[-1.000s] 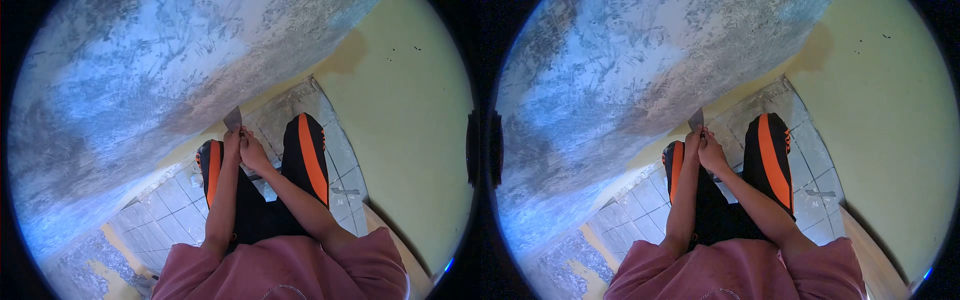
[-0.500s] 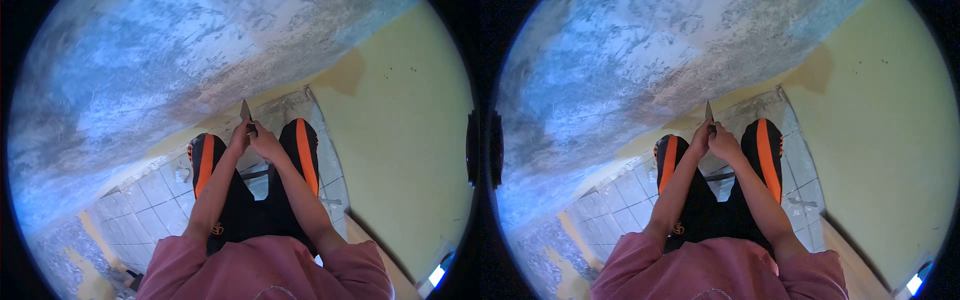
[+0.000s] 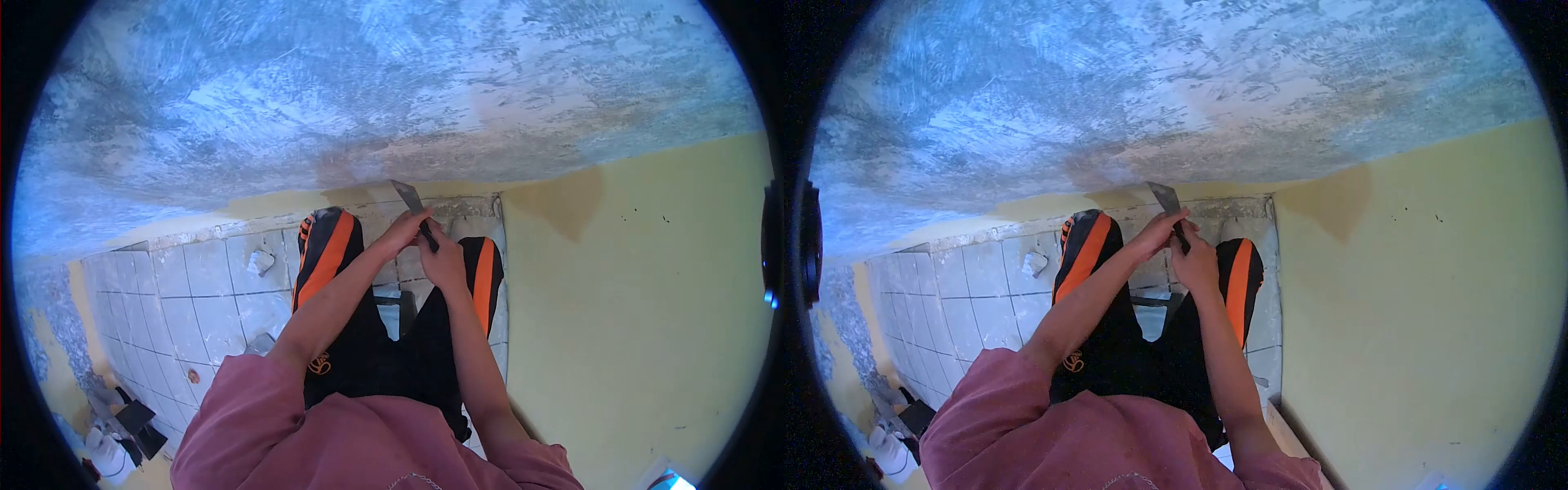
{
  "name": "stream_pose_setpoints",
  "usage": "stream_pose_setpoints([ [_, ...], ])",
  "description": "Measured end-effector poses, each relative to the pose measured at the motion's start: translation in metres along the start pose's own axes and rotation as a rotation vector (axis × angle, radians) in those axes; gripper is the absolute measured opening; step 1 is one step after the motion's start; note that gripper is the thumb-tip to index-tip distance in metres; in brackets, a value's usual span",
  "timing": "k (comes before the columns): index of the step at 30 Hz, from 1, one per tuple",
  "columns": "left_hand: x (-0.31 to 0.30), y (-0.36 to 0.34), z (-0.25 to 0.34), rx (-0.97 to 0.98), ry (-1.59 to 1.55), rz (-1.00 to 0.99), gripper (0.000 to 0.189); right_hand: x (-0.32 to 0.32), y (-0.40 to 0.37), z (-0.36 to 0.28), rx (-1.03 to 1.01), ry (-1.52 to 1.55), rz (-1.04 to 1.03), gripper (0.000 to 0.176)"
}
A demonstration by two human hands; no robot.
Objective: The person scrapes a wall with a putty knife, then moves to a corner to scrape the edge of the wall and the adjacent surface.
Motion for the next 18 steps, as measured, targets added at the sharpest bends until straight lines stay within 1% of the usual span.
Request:
stream_pose_setpoints([
  [1, 0.001, 0.001, -0.001, -0.034, -0.06, -0.029, 0.052, 0.001, 0.003, 0.002, -0.02, 0.047, 0.05, 0.039],
  [2, 0.003, 0.002, -0.002, -0.03, -0.063, -0.029, 0.052, 0.002, 0.006, 0.003, -0.042, 0.094, 0.104, 0.038],
  [4, 0.014, -0.004, 0.007, 0.026, -0.253, 0.086, 0.051, 0.004, 0.005, 0.004, -0.044, 0.069, 0.135, 0.037],
  [5, 0.018, -0.004, 0.009, 0.034, -0.261, 0.093, 0.051, 0.004, 0.005, 0.004, -0.047, 0.048, 0.166, 0.035],
  [6, 0.02, -0.003, 0.009, 0.032, -0.335, 0.123, 0.047, 0.003, 0.003, 0.001, -0.056, 0.04, 0.158, 0.035],
  [7, 0.022, -0.003, 0.008, 0.029, -0.408, 0.152, 0.045, 0.001, 0.001, -0.002, 0.002, 0.012, 0.15, 0.035],
  [8, 0.025, -0.003, 0.007, 0.035, -0.416, 0.157, 0.045, -0.001, 0.0, -0.003, 0.061, -0.016, 0.144, 0.035],
  [10, 0.03, -0.001, 0.004, 0.041, -0.443, 0.081, 0.047, -0.003, 0.001, -0.004, 0.051, -0.06, 0.161, 0.035],
  [12, 0.032, 0.001, 0.004, 0.063, -0.478, 0.085, 0.046, -0.008, 0.001, -0.007, 0.044, -0.103, 0.182, 0.035],
  [15, 0.033, 0.005, 0.004, 0.083, -0.547, 0.066, 0.043, -0.018, 0.005, -0.013, 0.039, -0.179, 0.134, 0.035],
  [17, 0.034, 0.009, 0.002, 0.088, -0.585, 0.044, 0.042, -0.021, 0.011, -0.012, -0.063, -0.178, 0.095, 0.036],
  [18, 0.035, 0.01, 0.001, 0.079, -0.643, 0.081, 0.04, -0.023, 0.012, -0.014, -0.067, -0.183, 0.095, 0.036],
])
Point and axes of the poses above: each hand's wrist, its own y-axis towards the middle knuckle, its own x-axis out of the palm, z = x × y, the point moved 2 cm from there along y, towards the middle knuckle, and after that the axes turned 10 degrees about x, right-handed, at the moved point
